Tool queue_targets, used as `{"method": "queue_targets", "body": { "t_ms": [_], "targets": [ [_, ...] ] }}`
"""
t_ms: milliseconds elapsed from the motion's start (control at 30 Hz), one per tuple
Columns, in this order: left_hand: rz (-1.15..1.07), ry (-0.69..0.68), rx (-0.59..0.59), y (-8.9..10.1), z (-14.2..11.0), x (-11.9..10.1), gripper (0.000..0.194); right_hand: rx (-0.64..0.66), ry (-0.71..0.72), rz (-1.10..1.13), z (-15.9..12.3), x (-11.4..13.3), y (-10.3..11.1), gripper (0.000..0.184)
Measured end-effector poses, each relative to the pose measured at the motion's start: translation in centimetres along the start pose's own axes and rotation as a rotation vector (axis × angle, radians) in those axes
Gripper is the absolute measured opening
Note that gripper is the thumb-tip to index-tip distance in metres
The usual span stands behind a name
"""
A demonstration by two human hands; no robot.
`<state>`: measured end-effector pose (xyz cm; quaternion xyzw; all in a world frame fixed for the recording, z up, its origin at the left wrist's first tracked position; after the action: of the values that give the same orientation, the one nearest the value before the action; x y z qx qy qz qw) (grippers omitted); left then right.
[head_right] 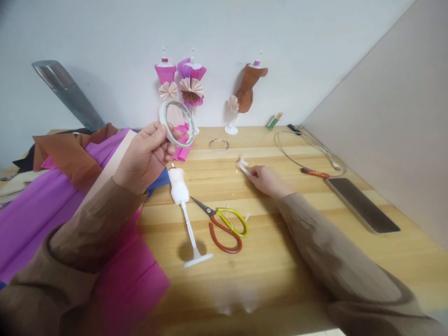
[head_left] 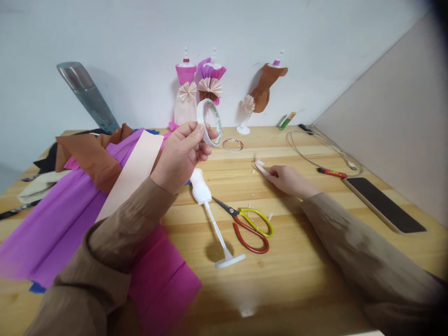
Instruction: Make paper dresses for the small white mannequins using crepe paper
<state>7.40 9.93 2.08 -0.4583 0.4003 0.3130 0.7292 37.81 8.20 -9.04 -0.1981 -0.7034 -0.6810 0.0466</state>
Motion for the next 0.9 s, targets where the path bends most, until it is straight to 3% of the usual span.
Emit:
{"method": "queue_targets", "body": {
  "t_ms": [167, 400, 500, 600, 667, 767, 833, 900],
  "targets": [
    [0.006, 0.006, -0.012, -0.1, -0.1, 0.1, 0.016, -0.009, 0.067, 0.07, 0.2, 1.0, 1.0, 0.022],
    [-0.009, 0.029, -0.039, -0.1, -0.3, 0.0, 0.02, 0.145, 0.177, 0.081, 1.9, 3.7, -1.9, 0.017],
    [-0.002, 0.018, -0.025, 0.0, -0.2, 0.0, 0.017, 0.172, 0.229, 0.061, 1.5, 4.0, -1.8, 0.02],
    [0.025, 0.019, -0.03, 0.2, -0.2, -0.1, 0.016, 0.246, 0.258, 0.056, -1.0, 3.4, -0.7, 0.021],
    [0.047, 0.019, -0.04, 0.3, -0.1, -0.3, 0.017, 0.331, 0.269, 0.061, -3.8, 2.8, -0.1, 0.021],
    [0.05, 0.004, -0.046, 0.4, 0.0, -0.4, 0.019, 0.448, 0.393, 0.097, -8.6, 3.0, -0.3, 0.013],
    [0.043, -0.001, -0.04, 0.2, 0.1, -0.4, 0.019, 0.409, 0.497, 0.058, -10.8, 3.6, -0.7, 0.016],
    [0.044, 0.007, -0.029, 0.0, 0.0, -0.3, 0.018, 0.28, 0.53, 0.0, -11.7, 3.5, -0.6, 0.026]
  ]
}}
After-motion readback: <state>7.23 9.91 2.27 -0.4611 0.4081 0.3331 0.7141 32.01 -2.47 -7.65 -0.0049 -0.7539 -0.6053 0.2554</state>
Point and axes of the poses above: each hand's wrist, its own z-axis towards the middle knuckle, its own y-axis out of the back of the hand, x = y × z, the point moved 5 cm from there along z, towards the middle knuckle, and after that the axes turned 5 degrees about -y, right-handed, at the moved point
